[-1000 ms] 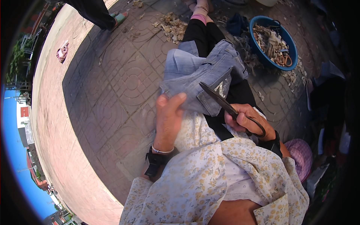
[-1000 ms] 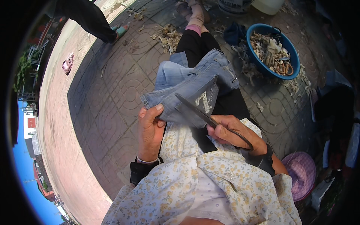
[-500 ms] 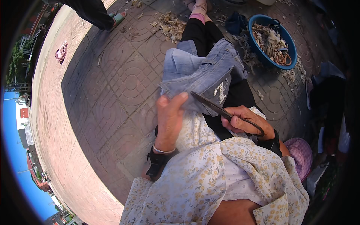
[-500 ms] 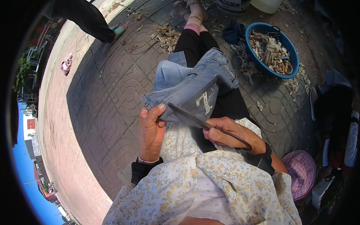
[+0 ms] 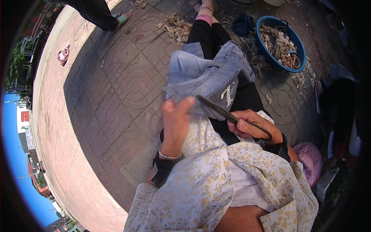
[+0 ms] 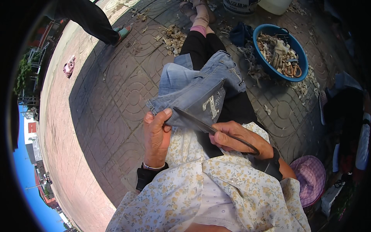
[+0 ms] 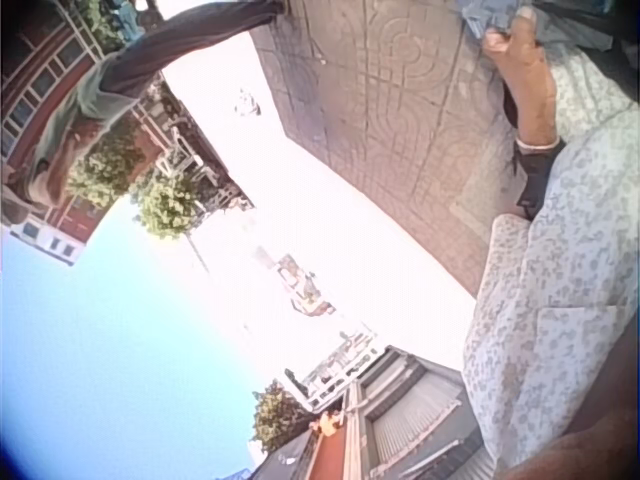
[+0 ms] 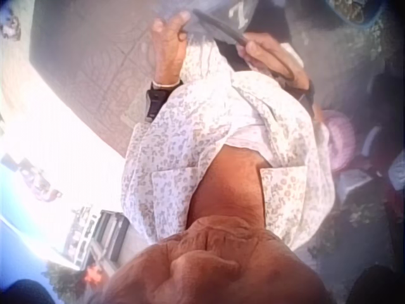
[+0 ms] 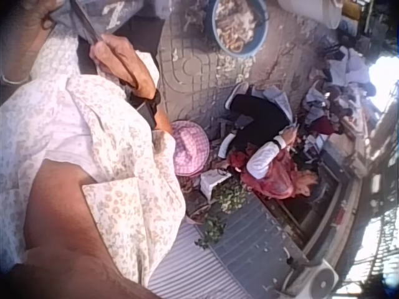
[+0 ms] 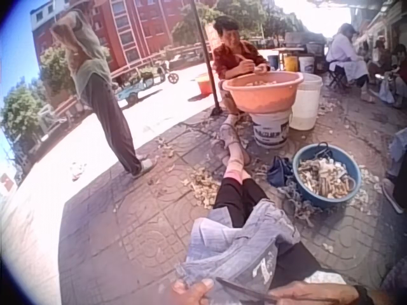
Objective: The person uses large shears to cut along the seams and edges of denim fabric while sitting on the ground.
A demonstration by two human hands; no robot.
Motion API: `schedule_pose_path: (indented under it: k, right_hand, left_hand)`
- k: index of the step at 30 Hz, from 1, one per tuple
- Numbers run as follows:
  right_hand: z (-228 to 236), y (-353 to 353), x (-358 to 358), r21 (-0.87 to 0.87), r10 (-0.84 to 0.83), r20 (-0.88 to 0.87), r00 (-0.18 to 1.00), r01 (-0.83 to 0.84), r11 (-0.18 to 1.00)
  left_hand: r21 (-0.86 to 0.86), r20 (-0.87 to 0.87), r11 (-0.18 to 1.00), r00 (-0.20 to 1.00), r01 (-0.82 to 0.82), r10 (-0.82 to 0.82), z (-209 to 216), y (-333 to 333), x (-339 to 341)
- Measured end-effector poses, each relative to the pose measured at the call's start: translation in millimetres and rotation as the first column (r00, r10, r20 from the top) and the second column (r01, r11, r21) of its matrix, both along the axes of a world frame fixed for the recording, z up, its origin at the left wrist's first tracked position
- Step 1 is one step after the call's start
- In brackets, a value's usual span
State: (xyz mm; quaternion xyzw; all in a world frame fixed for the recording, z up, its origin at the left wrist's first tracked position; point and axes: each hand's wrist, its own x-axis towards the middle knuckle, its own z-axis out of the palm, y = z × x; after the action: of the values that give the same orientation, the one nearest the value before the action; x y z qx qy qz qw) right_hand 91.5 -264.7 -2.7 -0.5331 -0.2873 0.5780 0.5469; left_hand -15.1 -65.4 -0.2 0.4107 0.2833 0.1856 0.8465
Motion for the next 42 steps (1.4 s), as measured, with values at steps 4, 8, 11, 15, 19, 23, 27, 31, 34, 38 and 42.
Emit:
schedule_pose_path:
  k: [4,8,11,15,19,23,27,31,34,38,42]
  right_hand:
    - [-2,-1,0,0.011,-0.007,-0.014,1.0,0.007,1.0]
    - [-8,-1,-1,0.02,-0.02,-0.007,1.0,0.02,1.0]
    - [-14,0,-4,0.036,-0.042,0.059,0.997,0.04,0.999]
    - [-16,3,-5,0.078,-0.054,0.116,0.992,0.045,0.996]
    - [-17,6,-5,0.098,-0.09,0.158,0.983,0.074,0.992]
    - [-10,4,-2,0.103,-0.127,0.052,0.991,0.121,0.987]
    - [-6,0,2,0.04,-0.077,-0.022,0.997,0.078,0.996]
    - [-5,1,2,0.04,-0.026,-0.012,1.0,0.026,0.999]
    - [-3,2,2,0.018,-0.031,-0.007,0.999,0.032,0.999]
    - [-2,3,2,0.026,-0.019,0.001,1.0,0.019,0.999]
    - [-3,3,2,0.028,-0.011,0.006,1.0,0.011,1.0]
  left_hand:
    - [0.003,0.02,1.0,1.0,0.002,-0.002,-1,0,1]
    - [-0.01,0.009,1.0,1.0,-0.004,0.004,0,-2,1]
    - [-0.054,-0.039,0.998,0.999,-0.028,0.026,2,-2,0]
    - [-0.079,-0.036,0.996,0.999,-0.044,0.041,2,-3,0]
    - [-0.033,-0.129,0.999,0.991,0.014,-0.018,-11,-10,-4]
    - [-0.006,-0.044,1.0,0.999,-0.025,0.025,0,0,0]
    - [-0.05,-0.014,0.998,0.999,-0.032,0.031,4,2,1]
    - [-0.045,-0.018,0.998,0.999,-0.036,0.036,3,1,2]
    - [-0.036,-0.009,0.999,0.999,-0.036,0.036,1,1,1]
    - [-0.037,0.027,0.999,1.0,-0.012,0.013,3,1,2]
    - [-0.028,0.023,1.0,1.0,-0.012,0.012,2,0,1]
